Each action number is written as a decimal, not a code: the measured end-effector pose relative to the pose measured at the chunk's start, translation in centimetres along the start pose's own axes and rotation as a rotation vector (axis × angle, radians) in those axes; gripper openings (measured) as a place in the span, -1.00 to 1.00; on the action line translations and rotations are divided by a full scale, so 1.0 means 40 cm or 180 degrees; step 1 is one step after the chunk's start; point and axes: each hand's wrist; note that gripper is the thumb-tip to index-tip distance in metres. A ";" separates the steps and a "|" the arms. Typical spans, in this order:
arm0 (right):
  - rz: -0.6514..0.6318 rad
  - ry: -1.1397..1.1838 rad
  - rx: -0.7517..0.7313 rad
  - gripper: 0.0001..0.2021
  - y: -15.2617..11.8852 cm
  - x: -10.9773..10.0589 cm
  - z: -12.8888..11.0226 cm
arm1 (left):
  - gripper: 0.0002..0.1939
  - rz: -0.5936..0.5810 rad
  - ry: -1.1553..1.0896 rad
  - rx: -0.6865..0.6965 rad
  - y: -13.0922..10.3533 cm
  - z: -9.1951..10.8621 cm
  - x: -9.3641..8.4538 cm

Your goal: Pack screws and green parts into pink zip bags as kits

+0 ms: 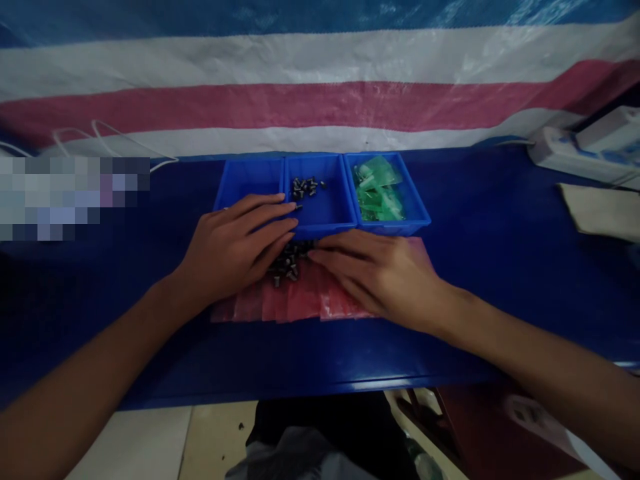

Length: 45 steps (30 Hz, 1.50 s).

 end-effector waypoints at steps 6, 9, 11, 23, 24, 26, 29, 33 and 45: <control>-0.0252 -0.0498 -0.0151 -0.74 -0.007 0.031 0.007 | -0.83 0.0021 0.0071 0.0083 0.004 -0.001 0.000; -0.0210 -0.0347 -0.0040 -0.75 -0.008 0.034 0.013 | -0.84 0.0004 -0.0005 -0.0005 0.001 0.000 0.000; -0.0264 -0.0275 -0.0069 -0.76 -0.009 0.035 0.015 | -0.82 -0.0061 -0.0043 -0.0069 -0.003 0.000 0.000; -0.0176 0.0114 0.0016 -0.76 -0.010 0.048 0.019 | -0.80 -0.0175 -0.0211 -0.0251 -0.002 -0.007 0.001; -0.0159 0.0186 0.0047 -0.74 -0.008 0.044 0.016 | -0.80 -0.0124 -0.0167 -0.0178 -0.003 -0.008 0.002; -0.0054 0.0592 0.0203 -0.75 -0.001 0.029 0.007 | -0.79 -0.0067 -0.0087 -0.0072 -0.004 -0.008 0.003; 0.0118 0.2065 0.0996 -0.91 0.015 -0.009 -0.004 | -0.78 -0.0204 -0.0107 -0.0199 -0.007 -0.008 0.000; -0.0624 0.3903 0.2068 -0.74 0.028 -0.057 0.005 | -0.72 -0.0434 -0.0255 -0.0413 -0.009 -0.006 -0.003; 0.1151 0.2655 0.1804 -0.78 0.023 -0.052 -0.019 | -0.80 -0.0007 -0.0097 -0.0167 -0.010 0.000 0.012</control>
Point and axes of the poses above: each hand's wrist, its own y-axis towards the middle knuckle, its own x-axis out of the palm, z = x × y, and after that the axes turned 2 degrees about z, right-handed
